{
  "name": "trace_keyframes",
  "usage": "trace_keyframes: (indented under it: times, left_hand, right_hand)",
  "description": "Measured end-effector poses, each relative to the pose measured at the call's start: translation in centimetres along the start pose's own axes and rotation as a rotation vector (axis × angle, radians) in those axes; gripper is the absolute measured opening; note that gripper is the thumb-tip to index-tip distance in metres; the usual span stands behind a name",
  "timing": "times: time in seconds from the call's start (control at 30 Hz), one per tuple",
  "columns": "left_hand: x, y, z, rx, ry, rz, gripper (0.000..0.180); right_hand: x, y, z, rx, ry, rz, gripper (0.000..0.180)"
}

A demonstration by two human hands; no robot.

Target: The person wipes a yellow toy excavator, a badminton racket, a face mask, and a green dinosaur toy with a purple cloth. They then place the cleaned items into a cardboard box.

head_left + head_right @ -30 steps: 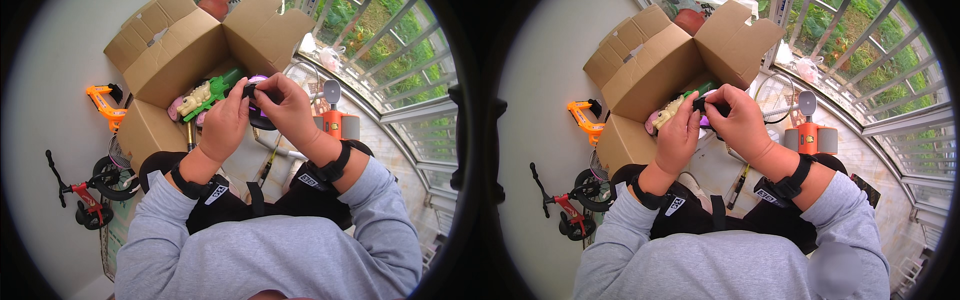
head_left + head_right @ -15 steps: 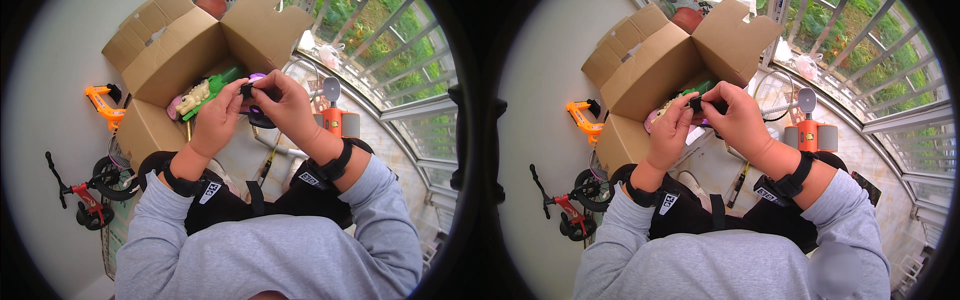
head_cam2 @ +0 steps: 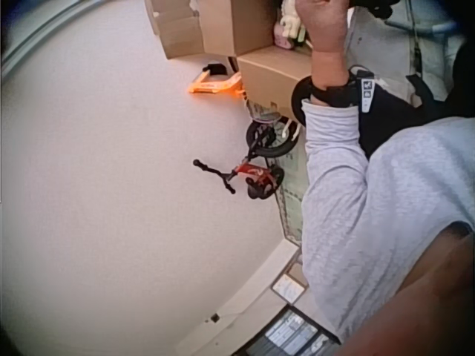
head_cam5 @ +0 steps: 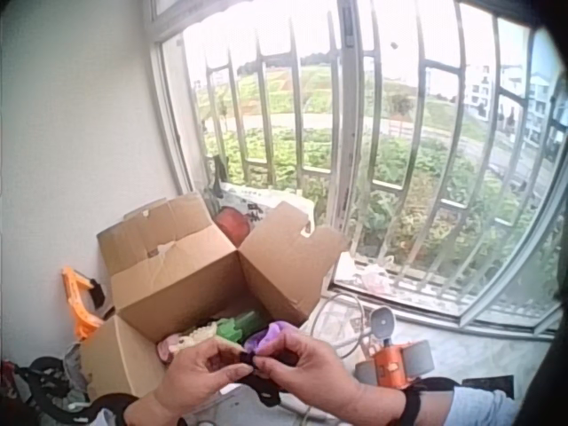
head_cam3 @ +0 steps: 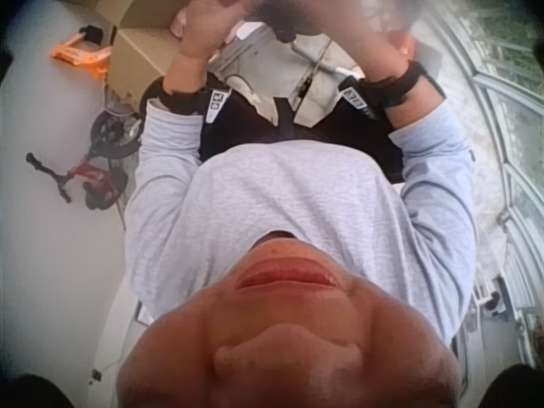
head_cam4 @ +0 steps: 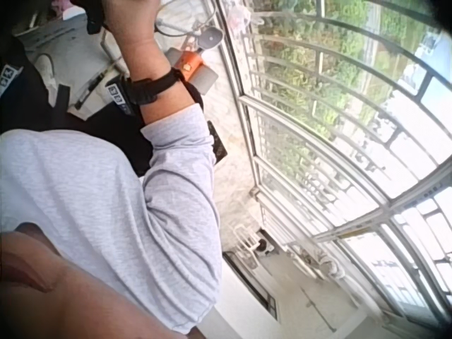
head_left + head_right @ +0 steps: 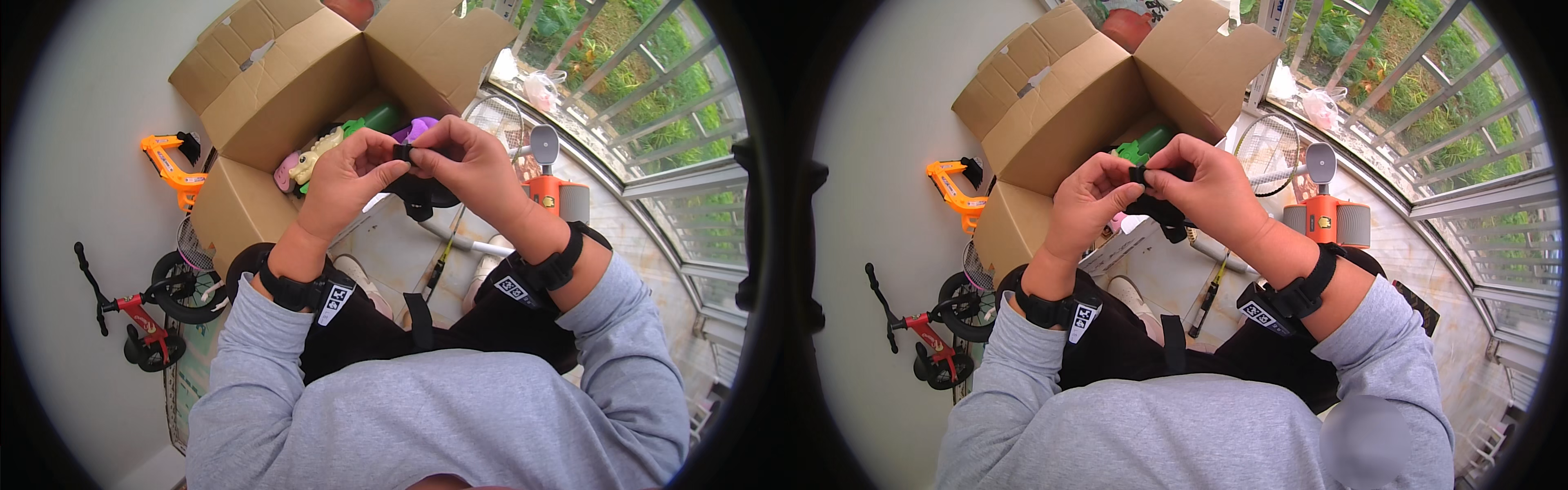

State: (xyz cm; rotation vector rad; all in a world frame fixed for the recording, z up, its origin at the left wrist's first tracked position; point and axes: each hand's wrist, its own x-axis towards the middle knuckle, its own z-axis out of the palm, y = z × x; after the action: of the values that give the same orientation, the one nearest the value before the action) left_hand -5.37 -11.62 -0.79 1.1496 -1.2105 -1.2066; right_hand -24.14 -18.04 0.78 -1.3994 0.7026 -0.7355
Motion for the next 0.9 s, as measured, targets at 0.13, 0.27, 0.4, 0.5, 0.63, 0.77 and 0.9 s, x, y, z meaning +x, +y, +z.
trace_keyframes:
  times: [0.13, 0.27, 0.4, 0.5, 0.63, 0.77, 0.9]
  left_hand:
    - [-0.1, 0.2, 0.1, -0.096, -0.048, -0.128, 0.019]
    - [0.2, 0.1, 0.3, -0.339, -0.028, -0.195, 0.016]
    - [0.2, 0.3, 0.4, -0.475, 0.029, -0.211, 0.013]
    - [-0.1, 0.2, 0.8, -0.456, -0.014, -0.224, 0.013]
    - [-0.1, 0.0, 0.6, -0.52, 0.017, -0.173, 0.012]
    - [0.2, -0.1, -0.1, -0.632, 0.08, -0.132, 0.01]
    - [0.3, -0.1, -0.5, -0.708, 0.093, -0.123, 0.009]
  right_hand:
    - [0.1, 0.2, -0.2, 0.026, -0.023, 0.085, 0.011]
    - [0.3, -0.4, -0.5, -0.074, -0.049, -0.002, 0.026]
    - [-0.3, -1.4, -0.5, -0.434, 0.007, -0.327, 0.039]
    - [-0.4, -1.5, -0.3, -0.619, -0.029, -0.463, 0.045]
    - [-0.1, -1.2, -0.5, -0.628, -0.036, -0.456, 0.037]
    - [0.2, -1.2, -1.0, -0.581, -0.01, -0.399, 0.032]
    - [0.4, -1.1, -1.1, -0.588, 0.016, -0.451, 0.036]
